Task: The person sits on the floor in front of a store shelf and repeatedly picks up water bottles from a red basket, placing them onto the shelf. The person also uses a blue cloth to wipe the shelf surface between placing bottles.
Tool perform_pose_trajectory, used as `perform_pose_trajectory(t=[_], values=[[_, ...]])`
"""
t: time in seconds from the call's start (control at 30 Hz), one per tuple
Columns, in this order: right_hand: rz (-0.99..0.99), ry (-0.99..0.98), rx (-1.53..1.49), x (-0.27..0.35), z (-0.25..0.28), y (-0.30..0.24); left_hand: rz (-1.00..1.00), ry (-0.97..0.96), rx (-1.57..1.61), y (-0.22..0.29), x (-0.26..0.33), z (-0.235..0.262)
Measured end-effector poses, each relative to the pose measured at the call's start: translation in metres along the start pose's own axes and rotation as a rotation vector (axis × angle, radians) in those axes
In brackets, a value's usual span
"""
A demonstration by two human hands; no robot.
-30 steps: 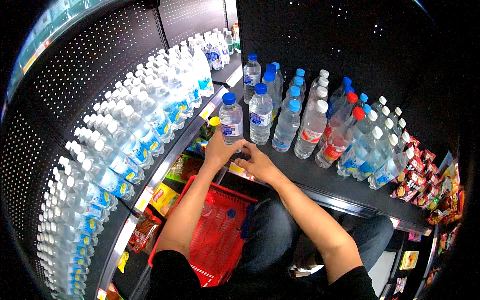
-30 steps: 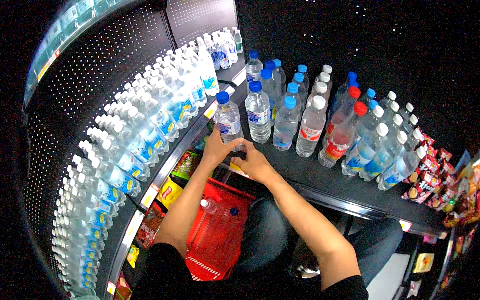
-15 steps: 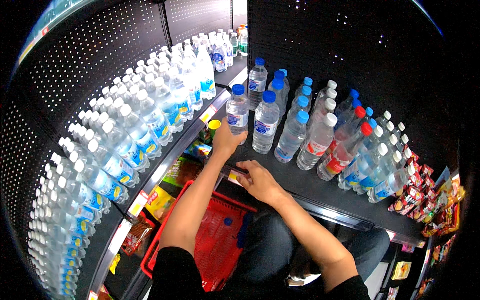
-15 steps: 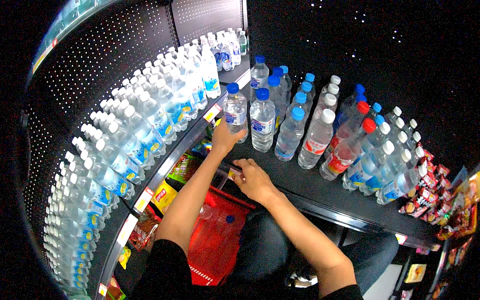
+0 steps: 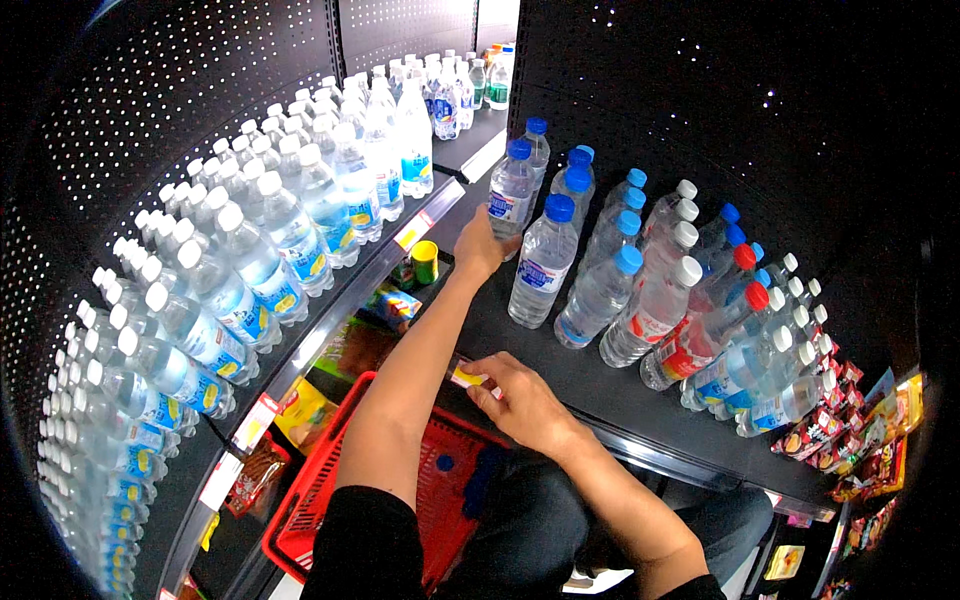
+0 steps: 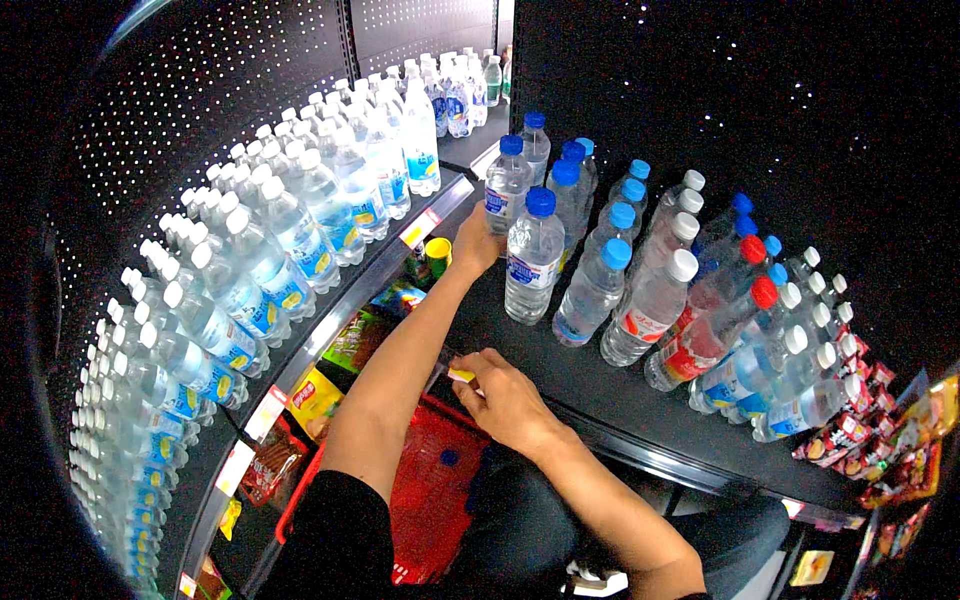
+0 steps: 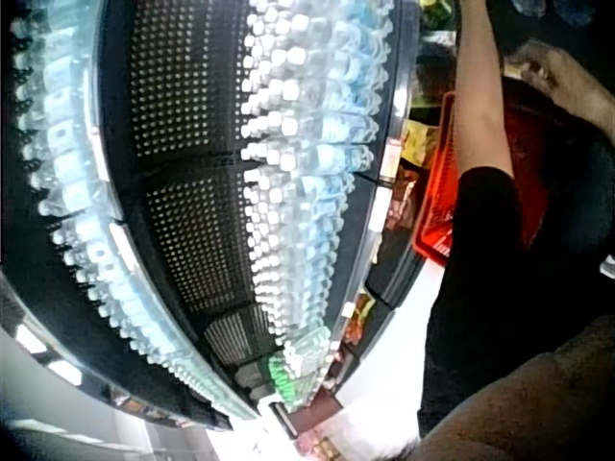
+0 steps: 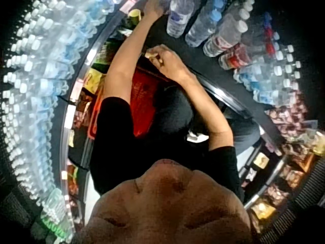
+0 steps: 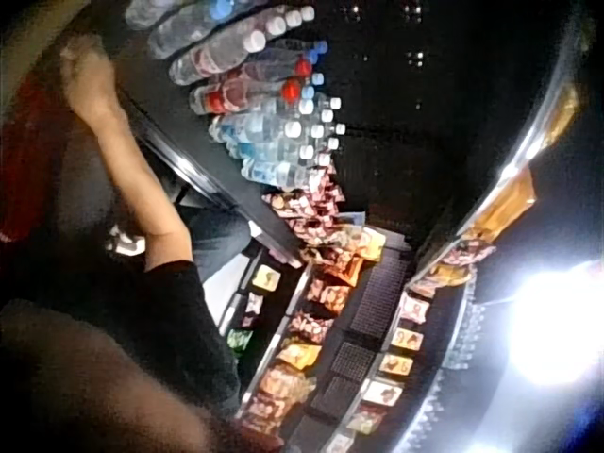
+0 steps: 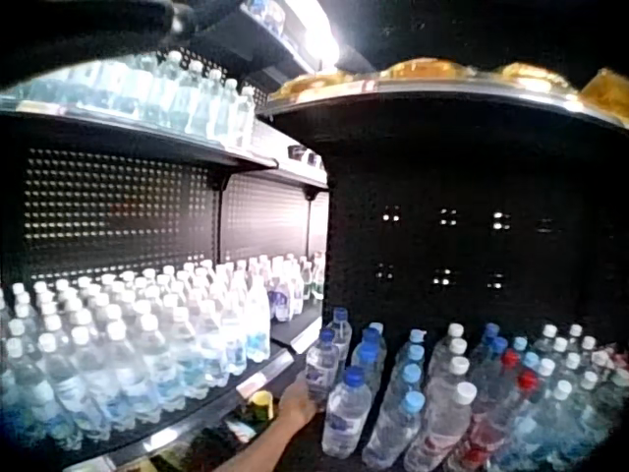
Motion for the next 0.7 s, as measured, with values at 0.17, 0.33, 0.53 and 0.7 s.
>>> perform_pose_trajectory(t=[0.17,0.33,0.53,0.7], values=[[0.090,0.009,0.022,-0.001,-0.006,0.006,0.006,-0.001,0.035,-0.002,-0.009,-0.005],[0.068,0.001,0.004,0.000,-0.007,0.007,0.020,-0.017,0.034,-0.002,-0.012,-0.009],[0.045,-0.028,0.062,-0.002,-0.006,0.007,0.007,-0.017,-0.006,-0.009,-0.019,-0.014],[0.118,0.060,0.079,0.001,-0.007,0.010,-0.066,0.019,-0.034,-0.013,-0.005,-0.003]])
Point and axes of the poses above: each hand's wrist, its own x-axis away from the middle knuckle, its own z-axis out of the back of the hand, y = z × x, the point moved 6 cm from there along -x, towards the middle knuckle, and after that the axes turned 12 degrees about -z, right-handed, at the moved point
